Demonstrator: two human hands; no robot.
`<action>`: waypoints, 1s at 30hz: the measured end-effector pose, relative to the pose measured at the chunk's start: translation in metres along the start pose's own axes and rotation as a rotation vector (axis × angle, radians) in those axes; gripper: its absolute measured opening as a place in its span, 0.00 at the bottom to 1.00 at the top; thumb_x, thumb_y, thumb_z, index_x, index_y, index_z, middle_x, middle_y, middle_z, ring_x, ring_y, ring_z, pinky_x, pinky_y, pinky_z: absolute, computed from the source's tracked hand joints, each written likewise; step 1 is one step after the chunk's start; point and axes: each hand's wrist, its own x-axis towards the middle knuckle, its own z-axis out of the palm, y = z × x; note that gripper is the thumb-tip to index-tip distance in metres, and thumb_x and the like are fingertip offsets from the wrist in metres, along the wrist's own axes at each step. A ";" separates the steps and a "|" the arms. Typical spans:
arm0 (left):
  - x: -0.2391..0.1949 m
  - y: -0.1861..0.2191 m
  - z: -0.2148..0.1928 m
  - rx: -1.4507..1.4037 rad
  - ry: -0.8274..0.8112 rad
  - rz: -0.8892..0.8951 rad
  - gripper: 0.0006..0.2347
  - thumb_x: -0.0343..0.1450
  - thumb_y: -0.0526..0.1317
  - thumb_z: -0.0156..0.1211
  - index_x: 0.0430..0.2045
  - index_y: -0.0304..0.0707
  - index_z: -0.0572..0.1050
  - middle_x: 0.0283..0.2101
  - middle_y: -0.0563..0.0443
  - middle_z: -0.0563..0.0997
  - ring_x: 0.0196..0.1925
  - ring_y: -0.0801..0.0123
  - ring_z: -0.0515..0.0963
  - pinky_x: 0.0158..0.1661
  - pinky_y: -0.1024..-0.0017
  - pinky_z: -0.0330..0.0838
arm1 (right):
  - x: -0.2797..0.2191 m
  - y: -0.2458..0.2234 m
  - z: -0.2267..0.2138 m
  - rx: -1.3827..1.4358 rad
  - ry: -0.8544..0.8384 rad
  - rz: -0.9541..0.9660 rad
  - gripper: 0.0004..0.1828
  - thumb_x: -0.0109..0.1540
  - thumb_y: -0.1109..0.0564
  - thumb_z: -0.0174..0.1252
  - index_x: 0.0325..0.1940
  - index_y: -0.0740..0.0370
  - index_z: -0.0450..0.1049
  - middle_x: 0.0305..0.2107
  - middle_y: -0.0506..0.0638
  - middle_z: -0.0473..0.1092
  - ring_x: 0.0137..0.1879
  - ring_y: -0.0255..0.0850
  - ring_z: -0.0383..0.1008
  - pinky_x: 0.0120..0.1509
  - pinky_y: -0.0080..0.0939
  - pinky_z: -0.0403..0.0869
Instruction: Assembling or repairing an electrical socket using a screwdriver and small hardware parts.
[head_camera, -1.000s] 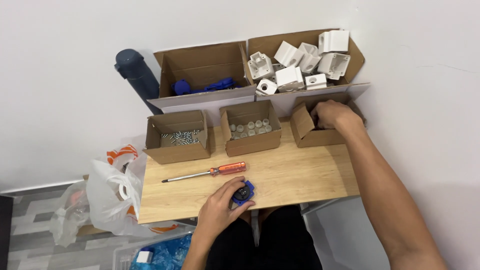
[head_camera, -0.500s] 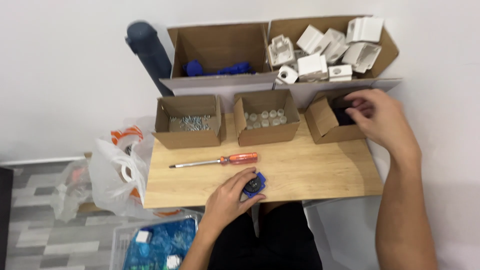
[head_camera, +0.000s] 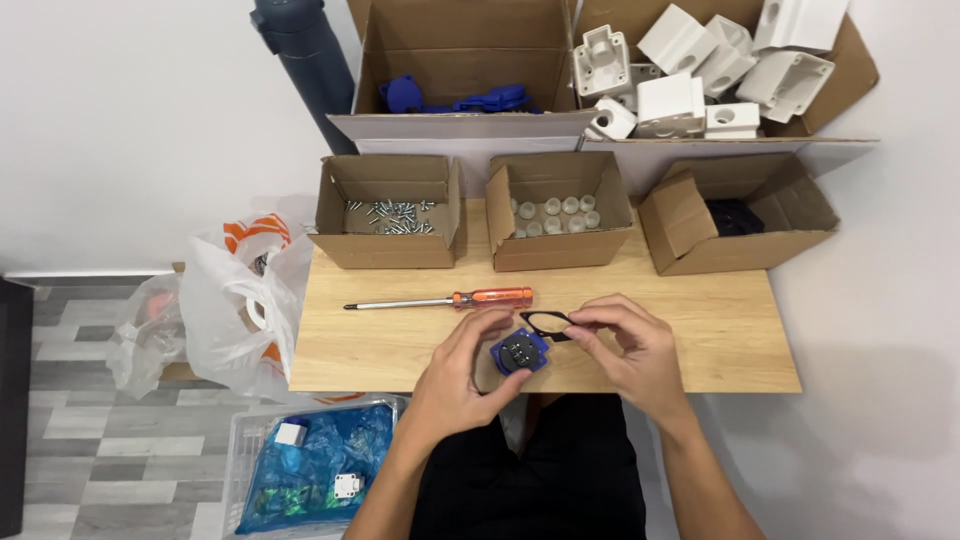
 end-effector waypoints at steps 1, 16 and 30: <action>0.001 0.004 -0.003 0.002 0.004 -0.002 0.28 0.65 0.43 0.77 0.60 0.30 0.75 0.61 0.37 0.83 0.60 0.44 0.86 0.58 0.55 0.82 | -0.001 0.001 0.004 0.002 -0.004 -0.001 0.10 0.58 0.67 0.76 0.44 0.64 0.87 0.34 0.55 0.82 0.37 0.40 0.84 0.45 0.40 0.83; -0.001 0.007 -0.003 0.210 -0.087 0.050 0.41 0.56 0.43 0.86 0.64 0.26 0.73 0.57 0.32 0.82 0.57 0.39 0.84 0.56 0.49 0.81 | -0.022 -0.008 0.029 -0.162 -0.044 -0.199 0.08 0.58 0.71 0.71 0.38 0.61 0.87 0.36 0.54 0.85 0.44 0.49 0.89 0.50 0.47 0.85; -0.003 -0.004 0.002 0.220 -0.081 0.061 0.42 0.55 0.47 0.88 0.64 0.28 0.74 0.52 0.37 0.87 0.52 0.47 0.86 0.53 0.54 0.82 | -0.024 -0.010 0.028 -0.185 -0.121 -0.210 0.10 0.59 0.73 0.67 0.41 0.64 0.86 0.41 0.55 0.86 0.49 0.51 0.89 0.53 0.51 0.86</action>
